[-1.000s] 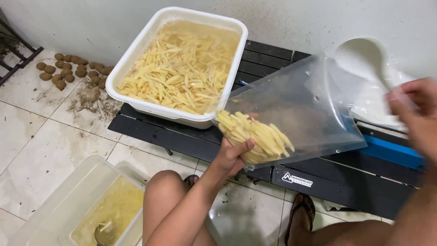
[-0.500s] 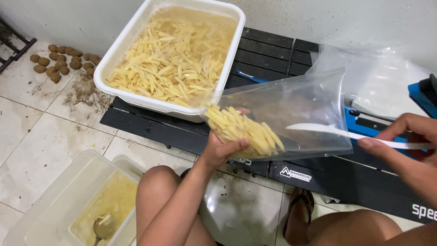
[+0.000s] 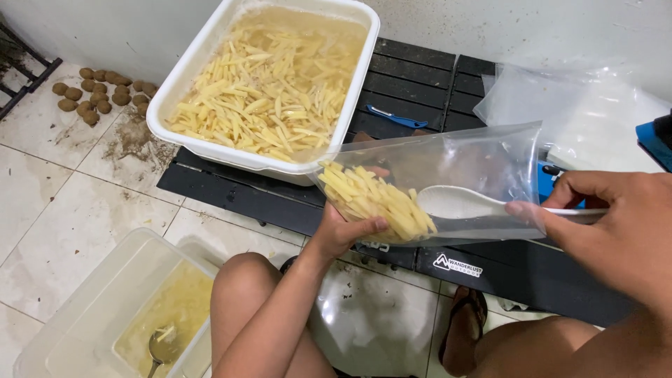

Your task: Filling clear plastic bags with sliced bamboo shoots from a large container using a plastic spoon and hands.

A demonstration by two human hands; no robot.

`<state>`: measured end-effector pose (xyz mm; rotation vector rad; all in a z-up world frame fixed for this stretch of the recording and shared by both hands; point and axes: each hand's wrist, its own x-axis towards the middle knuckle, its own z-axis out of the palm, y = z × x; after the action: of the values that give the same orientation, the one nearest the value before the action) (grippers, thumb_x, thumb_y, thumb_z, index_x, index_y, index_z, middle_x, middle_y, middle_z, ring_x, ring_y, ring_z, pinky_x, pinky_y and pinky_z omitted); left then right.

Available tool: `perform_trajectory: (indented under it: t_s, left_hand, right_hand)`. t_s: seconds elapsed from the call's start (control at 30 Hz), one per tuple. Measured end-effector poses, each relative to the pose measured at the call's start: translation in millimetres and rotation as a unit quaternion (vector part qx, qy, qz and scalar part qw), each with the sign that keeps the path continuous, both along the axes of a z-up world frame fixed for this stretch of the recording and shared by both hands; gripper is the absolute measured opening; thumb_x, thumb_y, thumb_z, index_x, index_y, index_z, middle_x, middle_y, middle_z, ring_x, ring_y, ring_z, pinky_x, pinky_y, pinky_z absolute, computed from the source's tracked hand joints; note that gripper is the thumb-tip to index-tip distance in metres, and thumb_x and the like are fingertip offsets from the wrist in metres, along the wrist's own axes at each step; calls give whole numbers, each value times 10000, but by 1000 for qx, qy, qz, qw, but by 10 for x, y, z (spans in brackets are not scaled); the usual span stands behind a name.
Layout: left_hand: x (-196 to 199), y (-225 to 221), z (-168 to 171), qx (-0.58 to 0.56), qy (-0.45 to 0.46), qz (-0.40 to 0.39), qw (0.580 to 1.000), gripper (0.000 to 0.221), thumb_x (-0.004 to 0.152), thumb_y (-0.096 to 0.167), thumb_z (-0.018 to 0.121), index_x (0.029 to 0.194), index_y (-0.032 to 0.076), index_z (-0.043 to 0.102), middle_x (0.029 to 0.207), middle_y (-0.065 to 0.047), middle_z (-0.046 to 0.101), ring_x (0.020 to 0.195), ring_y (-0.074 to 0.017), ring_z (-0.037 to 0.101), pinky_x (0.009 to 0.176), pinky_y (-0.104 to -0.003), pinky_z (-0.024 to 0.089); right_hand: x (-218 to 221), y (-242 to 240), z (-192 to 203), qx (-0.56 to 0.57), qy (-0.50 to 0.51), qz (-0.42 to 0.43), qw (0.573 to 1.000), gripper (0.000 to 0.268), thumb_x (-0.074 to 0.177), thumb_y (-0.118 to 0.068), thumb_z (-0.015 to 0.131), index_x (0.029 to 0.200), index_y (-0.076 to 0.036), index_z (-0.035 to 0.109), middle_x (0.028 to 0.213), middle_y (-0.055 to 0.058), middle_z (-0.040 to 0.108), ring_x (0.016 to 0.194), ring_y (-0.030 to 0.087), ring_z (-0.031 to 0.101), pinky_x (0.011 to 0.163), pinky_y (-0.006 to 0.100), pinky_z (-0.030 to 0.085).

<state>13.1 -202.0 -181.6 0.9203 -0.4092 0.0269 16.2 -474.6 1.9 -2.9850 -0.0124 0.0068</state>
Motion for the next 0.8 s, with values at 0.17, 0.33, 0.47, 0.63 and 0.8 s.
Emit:
perform_trajectory:
  t_s: [0.17,0.33,0.47,0.63,0.8]
  left_hand:
    - [22,-3,-38,-25,1,-5,1000,734,763,-58,785,1428,10,481,1332,-128,608,1141,-253,666,1032,-378,576]
    - [5,-14,-13,-1,-4,4,1000,726,763,-42,792,1422,18,492,1295,-117,624,1120,-249,679,1026,-383,586]
    - [-9,-33,18,6,4,8,1000,719,758,-12,801,1411,13,501,1219,-116,648,1077,-241,686,995,-364,593]
    - [9,-50,-23,-15,7,-5,1000,721,770,-28,793,1421,7,486,1266,-141,632,1117,-268,678,1015,-386,592]
    - [13,-71,-30,-34,16,-22,999,719,792,-27,787,1435,-14,463,1229,-156,649,1090,-270,688,998,-377,599]
  right_hand:
    - [10,-31,-32,76,-35,20,996,391,800,-233,909,601,27,695,508,157,692,381,210,565,408,277,450]
    - [-7,-119,-124,100,-55,19,993,414,851,-214,888,604,43,677,489,157,624,373,204,487,391,276,382]
    - [-50,49,-43,-22,-50,-4,999,464,883,-405,864,633,-37,732,466,68,617,396,161,447,453,257,347]
    - [-19,69,21,30,-41,-5,999,410,869,-324,871,656,3,745,476,114,636,379,185,467,425,275,370]
    - [3,53,69,99,-13,4,995,351,853,-192,885,653,61,746,516,199,702,358,242,551,385,307,436]
